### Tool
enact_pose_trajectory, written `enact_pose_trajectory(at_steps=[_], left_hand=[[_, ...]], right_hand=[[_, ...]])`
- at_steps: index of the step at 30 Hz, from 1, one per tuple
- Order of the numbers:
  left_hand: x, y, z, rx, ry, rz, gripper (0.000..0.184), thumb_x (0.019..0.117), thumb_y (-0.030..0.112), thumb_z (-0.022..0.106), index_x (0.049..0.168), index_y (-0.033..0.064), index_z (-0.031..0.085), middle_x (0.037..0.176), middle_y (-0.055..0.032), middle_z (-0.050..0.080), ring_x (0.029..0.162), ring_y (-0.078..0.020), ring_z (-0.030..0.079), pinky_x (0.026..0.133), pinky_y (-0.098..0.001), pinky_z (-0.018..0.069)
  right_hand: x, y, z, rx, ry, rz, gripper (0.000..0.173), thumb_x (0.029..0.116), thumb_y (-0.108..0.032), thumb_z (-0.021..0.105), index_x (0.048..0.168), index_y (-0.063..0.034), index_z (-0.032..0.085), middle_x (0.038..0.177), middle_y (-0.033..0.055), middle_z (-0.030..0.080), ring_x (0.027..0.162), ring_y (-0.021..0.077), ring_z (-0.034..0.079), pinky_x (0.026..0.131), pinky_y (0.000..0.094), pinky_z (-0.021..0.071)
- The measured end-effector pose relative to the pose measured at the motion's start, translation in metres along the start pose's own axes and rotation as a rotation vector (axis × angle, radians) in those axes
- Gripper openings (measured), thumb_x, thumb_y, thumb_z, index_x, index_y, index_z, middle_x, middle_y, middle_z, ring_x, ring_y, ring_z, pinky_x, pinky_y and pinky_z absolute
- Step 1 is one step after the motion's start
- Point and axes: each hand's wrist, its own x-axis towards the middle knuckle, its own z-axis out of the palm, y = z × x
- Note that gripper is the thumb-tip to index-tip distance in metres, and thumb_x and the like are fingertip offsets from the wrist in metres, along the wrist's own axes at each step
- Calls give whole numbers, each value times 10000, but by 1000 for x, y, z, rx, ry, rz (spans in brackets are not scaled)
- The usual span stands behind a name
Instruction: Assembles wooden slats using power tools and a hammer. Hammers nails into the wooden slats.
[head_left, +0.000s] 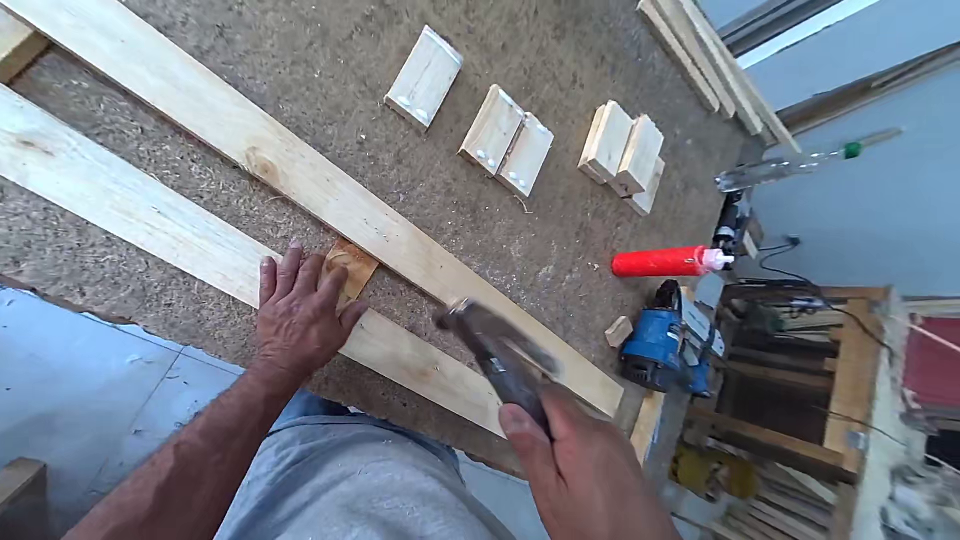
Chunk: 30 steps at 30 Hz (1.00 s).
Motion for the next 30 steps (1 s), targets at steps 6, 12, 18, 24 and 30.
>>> enact_pose_trajectory(at_steps=[6, 12, 18, 24, 30], left_hand=[[-3, -2, 3, -8, 20, 14, 696, 960, 741, 387, 1390, 250, 628, 1511, -129, 538, 1524, -377, 320, 1246, -638, 153], [0, 0, 1, 11, -2, 7, 709, 956, 756, 377, 1385, 248, 622, 1490, -142, 552, 1505, -396, 343, 1235, -662, 145], [0, 1, -1, 35, -10, -4, 703, 958, 756, 370, 1369, 247, 629, 1485, -130, 553, 1509, -378, 341, 1244, -637, 154], [2, 2, -1, 71, -18, -7, 683, 957, 747, 392, 1368, 259, 635, 1472, -130, 565, 1499, -378, 357, 1240, -652, 164], [5, -4, -17, -40, -67, -22, 621, 1017, 685, 333, 1333, 261, 658, 1418, -55, 611, 1439, -294, 450, 1217, -588, 268]], right_hand=[[-27, 57, 81, -14, -357, 433, 656, 1019, -643, 412, 1072, -37, 657, 802, 152, 670, 761, 323, 696, 681, 540, 567], [-37, 40, 50, 69, 50, 255, 673, 1026, -672, 355, 985, -64, 641, 618, 19, 564, 506, 155, 582, 453, 373, 504], [-47, 99, 164, 272, 8, 296, 627, 1026, -574, 406, 995, -18, 693, 713, 96, 649, 658, 237, 664, 632, 489, 569], [-62, 98, 181, 289, 249, 113, 707, 1054, -600, 378, 1071, 39, 680, 726, 99, 680, 624, 165, 681, 610, 395, 606], [-18, 63, 110, 253, -291, 323, 619, 1014, -641, 413, 1063, -69, 644, 701, 80, 621, 618, 262, 647, 582, 489, 556]])
